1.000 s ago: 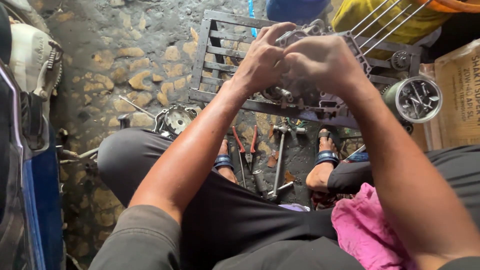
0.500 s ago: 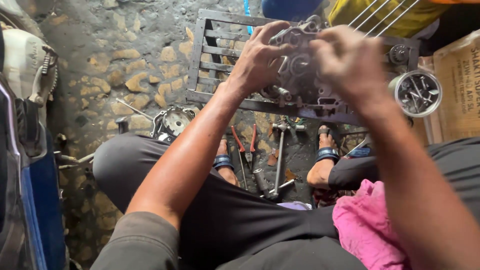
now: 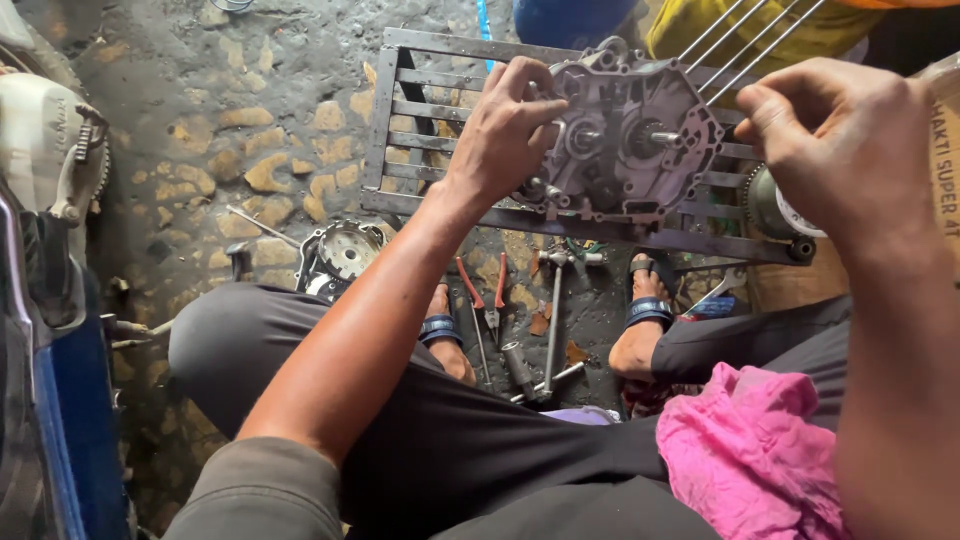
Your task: Assemble and inspect motorcycle engine components including the crankcase and transmission gears.
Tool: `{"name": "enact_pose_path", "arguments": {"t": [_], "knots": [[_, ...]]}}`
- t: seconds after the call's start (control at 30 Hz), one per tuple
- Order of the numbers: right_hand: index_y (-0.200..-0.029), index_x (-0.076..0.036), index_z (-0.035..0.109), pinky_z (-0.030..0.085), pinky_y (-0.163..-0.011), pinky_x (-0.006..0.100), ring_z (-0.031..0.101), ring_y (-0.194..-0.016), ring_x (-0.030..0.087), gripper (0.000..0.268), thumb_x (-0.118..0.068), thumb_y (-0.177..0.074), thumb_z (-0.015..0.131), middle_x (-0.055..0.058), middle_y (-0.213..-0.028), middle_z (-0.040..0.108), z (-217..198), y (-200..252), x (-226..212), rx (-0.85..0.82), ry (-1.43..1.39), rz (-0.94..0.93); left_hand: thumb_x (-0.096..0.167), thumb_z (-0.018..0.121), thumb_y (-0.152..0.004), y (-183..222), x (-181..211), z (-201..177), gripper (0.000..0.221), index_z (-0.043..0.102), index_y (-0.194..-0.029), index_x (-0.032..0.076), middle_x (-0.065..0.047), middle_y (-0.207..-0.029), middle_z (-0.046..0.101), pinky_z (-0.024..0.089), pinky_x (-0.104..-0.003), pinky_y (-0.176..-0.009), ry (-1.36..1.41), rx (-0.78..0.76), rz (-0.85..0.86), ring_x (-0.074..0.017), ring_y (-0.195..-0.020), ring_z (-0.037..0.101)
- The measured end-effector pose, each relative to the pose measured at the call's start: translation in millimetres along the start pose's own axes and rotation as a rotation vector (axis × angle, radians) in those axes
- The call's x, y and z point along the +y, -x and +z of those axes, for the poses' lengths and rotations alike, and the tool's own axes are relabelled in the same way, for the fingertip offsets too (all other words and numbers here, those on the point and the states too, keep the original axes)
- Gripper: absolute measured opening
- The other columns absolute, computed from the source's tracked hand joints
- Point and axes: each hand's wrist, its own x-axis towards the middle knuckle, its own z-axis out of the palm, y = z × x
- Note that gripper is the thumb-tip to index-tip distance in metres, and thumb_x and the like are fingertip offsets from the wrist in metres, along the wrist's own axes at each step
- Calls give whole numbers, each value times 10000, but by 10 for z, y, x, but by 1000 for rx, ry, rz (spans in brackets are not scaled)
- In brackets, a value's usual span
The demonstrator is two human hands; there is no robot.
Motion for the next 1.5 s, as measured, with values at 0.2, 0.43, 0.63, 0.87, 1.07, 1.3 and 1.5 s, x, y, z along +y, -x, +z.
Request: {"name": "enact_pose_path", "arguments": {"t": [0.2, 0.43, 0.63, 0.87, 1.07, 1.3, 1.5], "knots": [[-1031, -15, 771, 536, -657, 329, 694, -708, 170, 162, -158, -995, 704, 118, -851, 742, 70, -8, -59, -62, 229, -14, -31, 753, -825, 30, -14, 124, 243, 763, -1040, 82, -108, -1183, 561, 539, -406, -931, -30, 63, -48, -262, -1032, 581], [-1115, -47, 783, 576, -721, 326, 743, -808, 177, 165, -169, -1024, 720, 121, -960, 774, 378, -72, 159, -212, 176, -89, -46, 791, -759, -6, -3, 103, 338, 769, -1064, 97, -138, -1238, 510, 521, -433, -928, -113, 2, -30, -319, -1086, 523], [-1138, -5, 735, 588, -761, 417, 747, -838, 308, 267, -158, -920, 752, 195, -967, 755, 949, -207, -146, -338, 196, -402, 46, 792, -842, 38, -99, 169, 316, 784, -1153, 102, -126, -1317, 501, 500, -443, -974, -146, -16, -55, -345, -1183, 504], [-853, 16, 712, 573, -669, 453, 707, -673, 317, 336, -301, -949, 768, 197, -733, 704, 1233, -318, -191, -363, 499, -550, 146, 795, -751, 56, -101, 178, 393, 778, -1138, 80, -149, -1318, 485, 495, -461, -978, -91, 17, -70, -351, -1168, 494], [-893, 21, 718, 479, -421, 325, 631, -490, 190, 395, -265, -1110, 554, 137, -666, 690, 1764, -305, 98, -101, -241, 71, 138, 784, -872, 62, -128, 193, 172, 736, -1032, 97, -95, -1309, 518, 503, -427, -979, -101, 23, -67, -308, -1166, 530], [-1074, -20, 681, 552, -424, 340, 708, -562, 187, 402, -334, -1109, 433, 124, -769, 716, 999, -650, 234, -235, -178, 227, 64, 753, -849, 48, -102, 134, 416, 778, -1246, 186, -103, -1252, 516, 508, -424, -936, 24, 67, -35, -277, -1045, 547], [-1262, -248, 761, 572, -888, 415, 667, -1062, 285, 279, -282, -986, 737, 87, -1080, 697, 968, -1051, 580, -408, 619, -814, 27, 808, -803, 41, -100, 150, 256, 752, -1018, 155, -85, -1225, 517, 512, -421, -917, 49, 92, -15, -270, -1040, 562]]}}
